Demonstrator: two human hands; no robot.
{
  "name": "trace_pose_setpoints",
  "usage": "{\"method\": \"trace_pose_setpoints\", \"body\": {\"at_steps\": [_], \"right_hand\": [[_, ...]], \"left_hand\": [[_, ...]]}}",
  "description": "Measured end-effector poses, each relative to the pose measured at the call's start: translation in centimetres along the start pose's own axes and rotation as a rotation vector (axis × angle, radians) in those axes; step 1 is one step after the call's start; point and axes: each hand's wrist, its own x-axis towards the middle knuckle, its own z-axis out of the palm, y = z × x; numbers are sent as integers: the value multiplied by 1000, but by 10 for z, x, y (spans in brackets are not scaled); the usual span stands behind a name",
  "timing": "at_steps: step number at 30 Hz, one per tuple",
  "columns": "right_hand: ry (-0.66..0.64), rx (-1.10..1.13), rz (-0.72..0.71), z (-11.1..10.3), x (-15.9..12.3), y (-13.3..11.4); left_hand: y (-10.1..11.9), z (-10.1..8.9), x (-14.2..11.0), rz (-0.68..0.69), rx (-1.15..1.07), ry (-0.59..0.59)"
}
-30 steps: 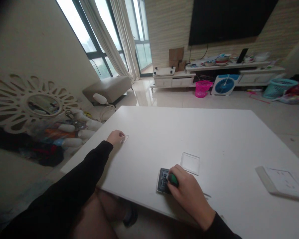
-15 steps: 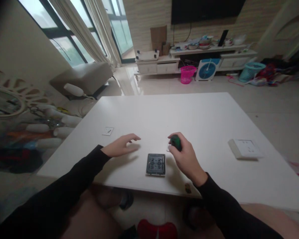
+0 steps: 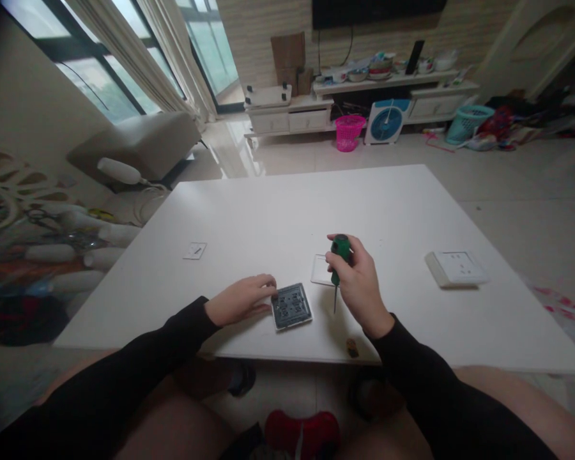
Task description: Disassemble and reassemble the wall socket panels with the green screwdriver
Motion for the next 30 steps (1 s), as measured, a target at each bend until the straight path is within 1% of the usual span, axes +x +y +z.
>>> {"method": "trace_pose_setpoints", "body": {"at_steps": [3, 5, 7, 10, 13, 15, 19, 23, 26, 30], "right_hand": [[34, -53, -61, 0, -1, -2], [38, -83, -77, 1, -2, -6], [28, -97, -77, 2, -3, -8], [10, -88, -81, 3, -5, -9], [10, -61, -74, 4, -5, -7], [19, -55, -73, 5, -5, -6], [38, -69, -116, 6, -7, -8], [12, -57, -176, 9, -14, -10], [-40, -65, -241, 11, -19, -10], [-75, -158, -326, 11, -23, -7]], "left_hand": [[8, -2, 0, -36, 16, 79], [8, -3, -1, -50, -53, 129], [2, -5, -3, -64, -156, 155], [-11, -8, -8, -61, -273, 104], [-19, -10, -12, -73, -310, 49], [-17, -10, -13, -96, -299, 30], [-6, -7, -12, -151, -290, -42], [2, -2, -8, -120, -278, -19], [7, 4, -5, -164, -239, 10], [15, 13, -2, -219, -194, 41]]}}
